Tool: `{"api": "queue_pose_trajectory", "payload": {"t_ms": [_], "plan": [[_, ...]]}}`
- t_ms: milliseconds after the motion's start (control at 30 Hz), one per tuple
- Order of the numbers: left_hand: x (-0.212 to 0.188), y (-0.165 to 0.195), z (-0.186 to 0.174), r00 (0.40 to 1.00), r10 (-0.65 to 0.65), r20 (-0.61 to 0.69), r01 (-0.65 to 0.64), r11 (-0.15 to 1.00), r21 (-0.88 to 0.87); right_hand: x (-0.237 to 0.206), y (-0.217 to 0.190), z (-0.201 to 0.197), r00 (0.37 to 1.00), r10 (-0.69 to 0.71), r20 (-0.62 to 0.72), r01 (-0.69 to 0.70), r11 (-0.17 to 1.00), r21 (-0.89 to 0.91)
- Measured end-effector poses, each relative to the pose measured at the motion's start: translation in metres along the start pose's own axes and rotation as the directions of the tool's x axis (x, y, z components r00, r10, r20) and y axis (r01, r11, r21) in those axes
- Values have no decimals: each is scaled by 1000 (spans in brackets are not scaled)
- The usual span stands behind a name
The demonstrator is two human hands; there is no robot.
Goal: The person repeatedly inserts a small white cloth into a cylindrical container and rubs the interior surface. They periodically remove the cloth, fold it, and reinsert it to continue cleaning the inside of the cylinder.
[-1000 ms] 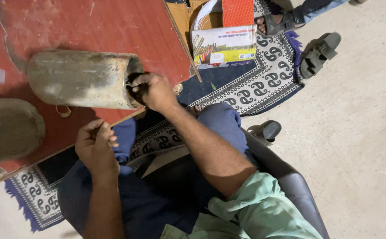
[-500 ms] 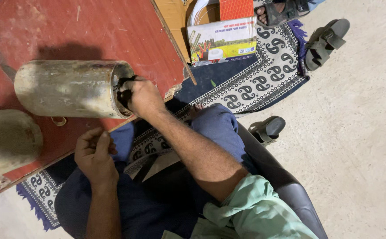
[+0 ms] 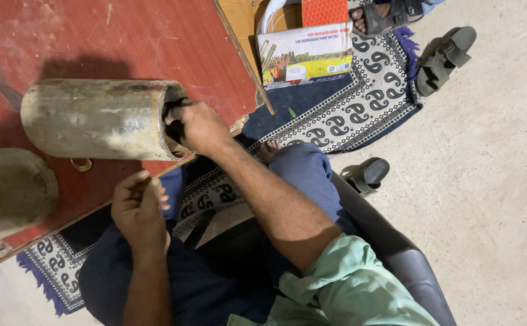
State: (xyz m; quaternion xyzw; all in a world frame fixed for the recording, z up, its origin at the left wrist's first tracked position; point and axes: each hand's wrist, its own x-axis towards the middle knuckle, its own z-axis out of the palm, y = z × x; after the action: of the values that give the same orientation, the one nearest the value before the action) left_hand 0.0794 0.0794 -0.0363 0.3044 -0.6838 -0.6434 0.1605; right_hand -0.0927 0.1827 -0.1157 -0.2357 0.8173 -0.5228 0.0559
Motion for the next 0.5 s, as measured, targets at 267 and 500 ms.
{"api": "queue_pose_trajectory", "payload": {"t_ms": [267,500], "plan": [[-1,0,6,1000,-5,23,4,999,34,-4,4,9,998,-21,56,32,976,-213],[-4,7,7,998,-2,55,-3,997,81,-5,7,11,997,-73,-7,70,982,-174]]}}
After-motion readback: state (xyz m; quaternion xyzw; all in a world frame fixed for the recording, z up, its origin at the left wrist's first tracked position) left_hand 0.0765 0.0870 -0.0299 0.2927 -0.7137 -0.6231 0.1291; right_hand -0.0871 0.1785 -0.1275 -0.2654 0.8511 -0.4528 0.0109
